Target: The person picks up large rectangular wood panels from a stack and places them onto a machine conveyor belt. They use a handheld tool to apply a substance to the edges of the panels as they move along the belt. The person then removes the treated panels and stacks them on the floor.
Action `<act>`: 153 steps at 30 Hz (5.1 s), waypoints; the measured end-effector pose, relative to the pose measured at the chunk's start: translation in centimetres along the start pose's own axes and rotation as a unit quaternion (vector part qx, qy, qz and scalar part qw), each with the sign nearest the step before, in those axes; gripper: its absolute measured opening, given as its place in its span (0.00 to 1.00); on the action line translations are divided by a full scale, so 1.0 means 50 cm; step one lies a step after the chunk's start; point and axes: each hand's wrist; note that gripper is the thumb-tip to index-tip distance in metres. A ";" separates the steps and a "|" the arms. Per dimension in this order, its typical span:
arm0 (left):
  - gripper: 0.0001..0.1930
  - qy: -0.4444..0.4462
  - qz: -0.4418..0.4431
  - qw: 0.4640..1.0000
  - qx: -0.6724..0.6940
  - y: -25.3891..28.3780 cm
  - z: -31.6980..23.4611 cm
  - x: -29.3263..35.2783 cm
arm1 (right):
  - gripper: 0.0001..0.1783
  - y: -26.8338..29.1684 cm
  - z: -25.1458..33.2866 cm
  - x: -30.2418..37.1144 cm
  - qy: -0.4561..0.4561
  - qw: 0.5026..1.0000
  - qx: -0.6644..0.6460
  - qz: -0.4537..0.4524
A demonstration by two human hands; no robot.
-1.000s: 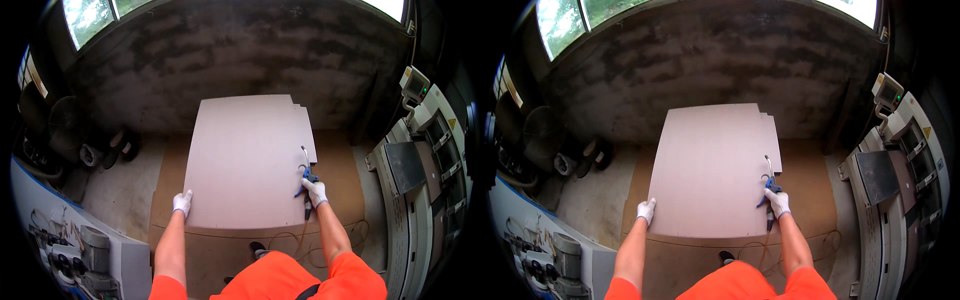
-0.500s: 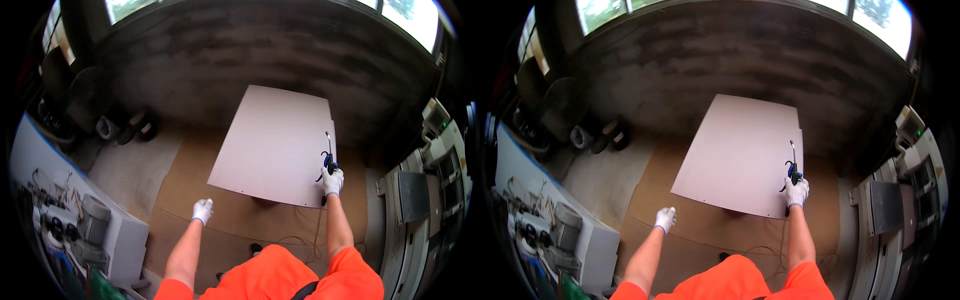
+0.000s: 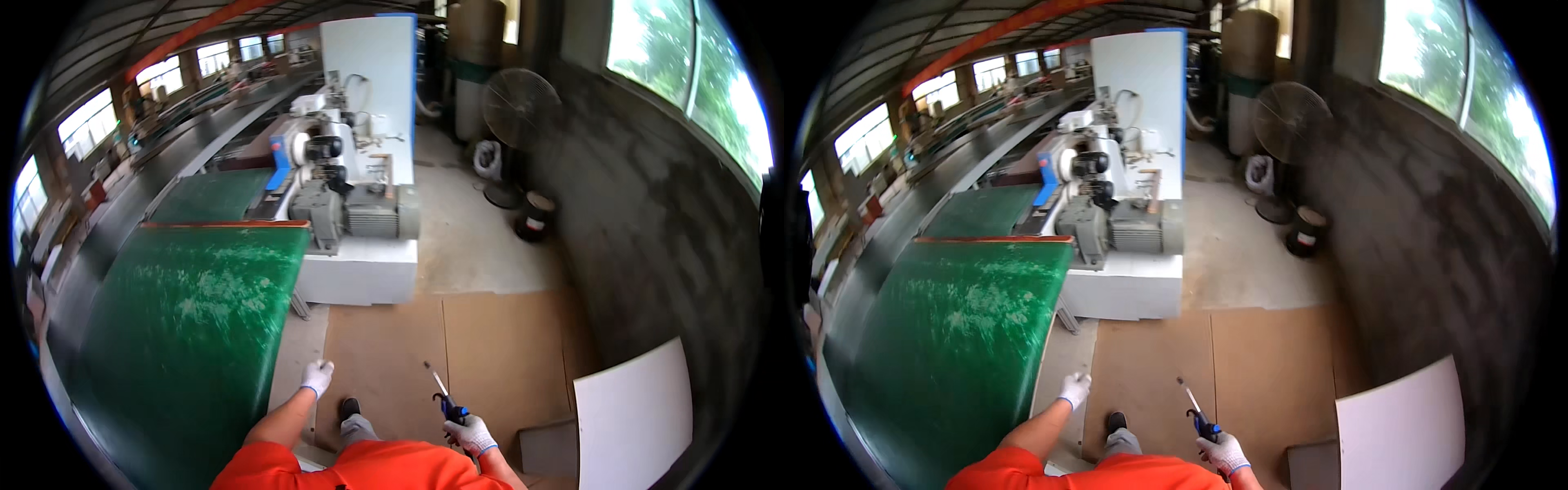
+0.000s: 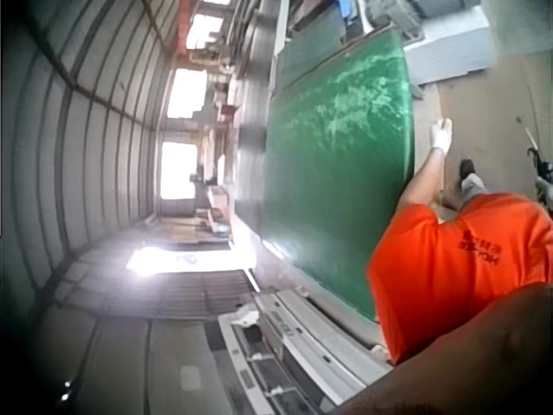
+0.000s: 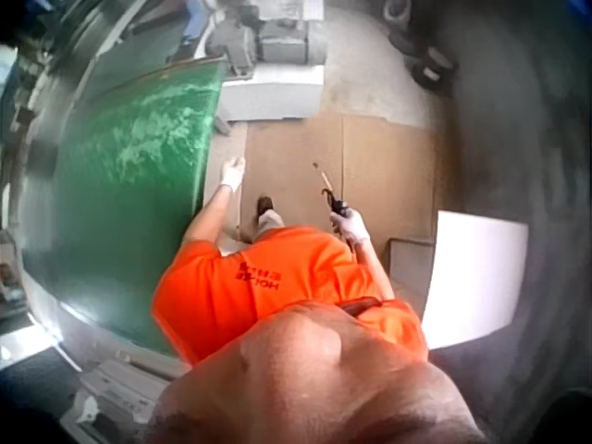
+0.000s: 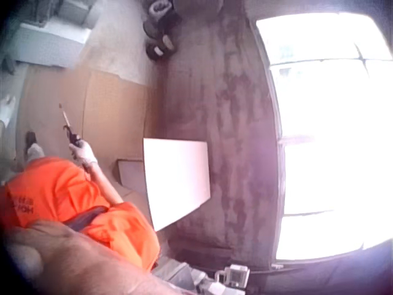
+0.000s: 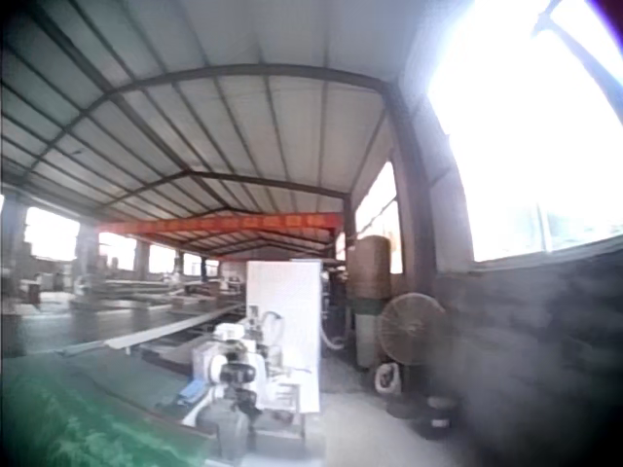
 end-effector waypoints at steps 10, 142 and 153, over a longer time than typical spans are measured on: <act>0.11 -0.167 -0.300 0.939 -0.012 0.306 -0.115 -0.406 | 0.26 -0.387 0.302 -0.372 0.045 0.986 0.146 0.067; 0.26 0.180 -0.225 0.928 0.236 0.699 0.127 -0.149 | 0.23 -0.381 0.535 -0.306 0.156 0.983 -0.024 -0.094; 0.24 -0.055 0.115 0.968 0.216 0.668 -0.196 -0.297 | 0.28 -0.368 0.342 0.172 0.046 0.918 -0.253 -0.303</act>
Point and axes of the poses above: each hand's wrist, its own x-axis away from the middle knuckle, its own y-axis out of the back of the hand, z = x × y, and after that the axes turned 11 degrees about -x, right-handed
